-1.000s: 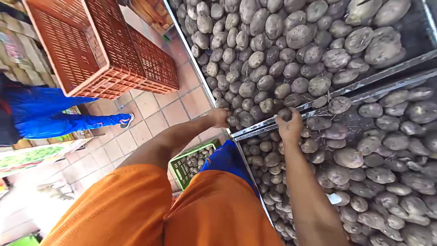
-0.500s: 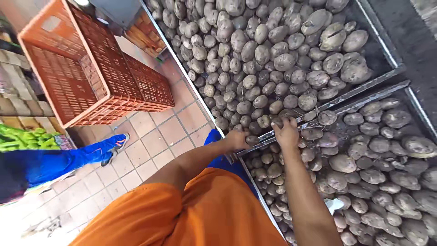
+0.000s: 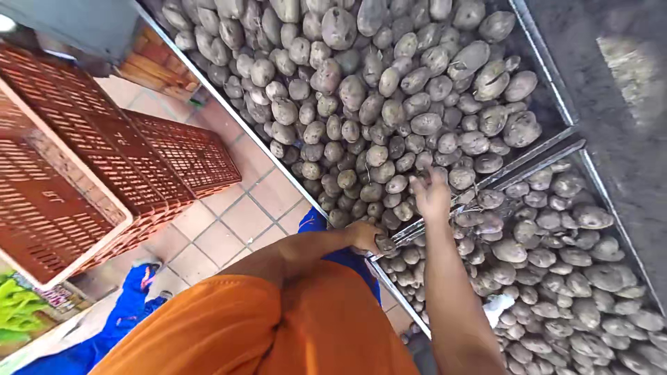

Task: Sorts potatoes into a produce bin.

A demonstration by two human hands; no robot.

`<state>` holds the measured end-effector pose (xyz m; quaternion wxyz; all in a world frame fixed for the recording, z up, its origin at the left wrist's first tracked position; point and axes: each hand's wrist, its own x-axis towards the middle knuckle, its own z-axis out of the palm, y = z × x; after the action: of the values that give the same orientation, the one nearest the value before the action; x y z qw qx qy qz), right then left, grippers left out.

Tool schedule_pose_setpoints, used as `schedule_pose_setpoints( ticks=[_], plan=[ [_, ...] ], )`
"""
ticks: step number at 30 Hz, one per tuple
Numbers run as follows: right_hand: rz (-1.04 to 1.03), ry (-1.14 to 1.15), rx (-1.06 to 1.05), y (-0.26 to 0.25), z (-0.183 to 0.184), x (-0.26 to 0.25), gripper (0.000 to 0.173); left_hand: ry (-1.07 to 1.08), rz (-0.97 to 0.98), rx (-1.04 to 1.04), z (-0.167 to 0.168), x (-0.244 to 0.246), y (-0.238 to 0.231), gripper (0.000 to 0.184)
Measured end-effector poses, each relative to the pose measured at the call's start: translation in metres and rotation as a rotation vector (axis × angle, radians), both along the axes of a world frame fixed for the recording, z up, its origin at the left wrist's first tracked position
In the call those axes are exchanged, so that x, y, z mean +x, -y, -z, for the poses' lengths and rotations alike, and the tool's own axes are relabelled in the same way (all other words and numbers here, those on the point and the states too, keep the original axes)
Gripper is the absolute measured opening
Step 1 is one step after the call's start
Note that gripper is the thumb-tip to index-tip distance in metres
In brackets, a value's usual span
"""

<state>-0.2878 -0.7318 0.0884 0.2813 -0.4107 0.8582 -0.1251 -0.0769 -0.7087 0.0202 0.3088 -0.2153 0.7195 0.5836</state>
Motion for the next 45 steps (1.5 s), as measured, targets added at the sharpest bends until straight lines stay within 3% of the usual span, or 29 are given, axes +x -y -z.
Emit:
schedule_pose_setpoints(
  ticks=[2, 4, 7, 10, 13, 17, 21, 23, 25, 27, 29, 30, 33, 35, 38, 40, 43, 45],
  plan=[
    [-0.035, 0.051, -0.006, 0.049, 0.010, 0.007, 0.058, -0.002, -0.255, 0.172, -0.019, 0.020, 0.020, 0.073],
    [-0.131, 0.031, 0.080, 0.087, 0.026, 0.012, 0.062, 0.003, -0.629, 0.418, -0.042, 0.051, 0.037, 0.064],
    [-0.157, -0.014, 0.134, 0.109, 0.041, 0.006, 0.052, -0.081, -1.066, 0.711, -0.077, 0.111, 0.064, 0.062],
    [-0.071, 0.018, 0.030, 0.094, 0.049, -0.014, 0.047, -0.183, -1.259, 0.862, -0.087, 0.162, 0.087, 0.069],
    [-0.156, 0.103, 0.064, 0.089, 0.045, -0.016, 0.051, -0.232, -1.368, 0.943, -0.075, 0.196, 0.109, 0.067],
    [-0.118, -0.005, 0.268, 0.120, 0.041, 0.009, 0.056, -0.197, -1.302, 1.058, -0.056, 0.194, 0.158, 0.062],
    [0.011, 0.047, 0.161, 0.117, 0.040, -0.001, 0.050, -0.159, -1.088, 1.101, -0.050, 0.167, 0.220, 0.059],
    [0.310, 0.310, -0.105, 0.091, 0.039, -0.008, 0.045, -0.199, -1.024, 1.129, -0.048, 0.158, 0.248, 0.055],
    [0.759, 0.708, -0.486, 0.072, 0.040, -0.001, 0.042, -0.221, -0.990, 1.161, -0.046, 0.154, 0.269, 0.055],
    [1.072, 0.913, -0.654, 0.078, 0.032, 0.014, 0.033, -0.205, -0.978, 1.180, -0.044, 0.158, 0.282, 0.055],
    [0.964, 0.608, -0.470, 0.110, 0.025, 0.026, 0.023, -0.171, -0.979, 1.188, -0.040, 0.158, 0.293, 0.057],
    [0.752, 0.401, -0.259, 0.132, 0.017, 0.032, 0.031, -0.145, -0.986, 1.187, -0.039, 0.158, 0.297, 0.058],
    [0.235, 0.078, 0.310, 0.196, 0.004, 0.049, 0.086, -0.080, -1.007, 1.157, -0.042, 0.155, 0.307, 0.061],
    [0.186, 0.025, 0.390, 0.212, 0.009, 0.047, 0.085, -0.094, -0.997, 1.145, -0.044, 0.152, 0.310, 0.061],
    [0.291, 0.140, 0.206, 0.190, 0.011, 0.038, 0.070, -0.099, -0.994, 1.092, -0.046, 0.145, 0.310, 0.065],
    [0.471, 0.395, -0.048, 0.150, 0.003, 0.052, 0.064, -0.078, -0.978, 1.035, -0.052, 0.133, 0.307, 0.071],
    [0.852, 0.893, -0.450, 0.057, -0.008, 0.128, 0.066, 0.041, -0.862, 0.939, -0.070, 0.109, 0.279, 0.075],
    [1.145, 1.116, -0.673, -0.014, -0.003, 0.200, 0.066, 0.165, -0.681, 0.783, -0.085, 0.092, 0.239, 0.055]
  ],
)
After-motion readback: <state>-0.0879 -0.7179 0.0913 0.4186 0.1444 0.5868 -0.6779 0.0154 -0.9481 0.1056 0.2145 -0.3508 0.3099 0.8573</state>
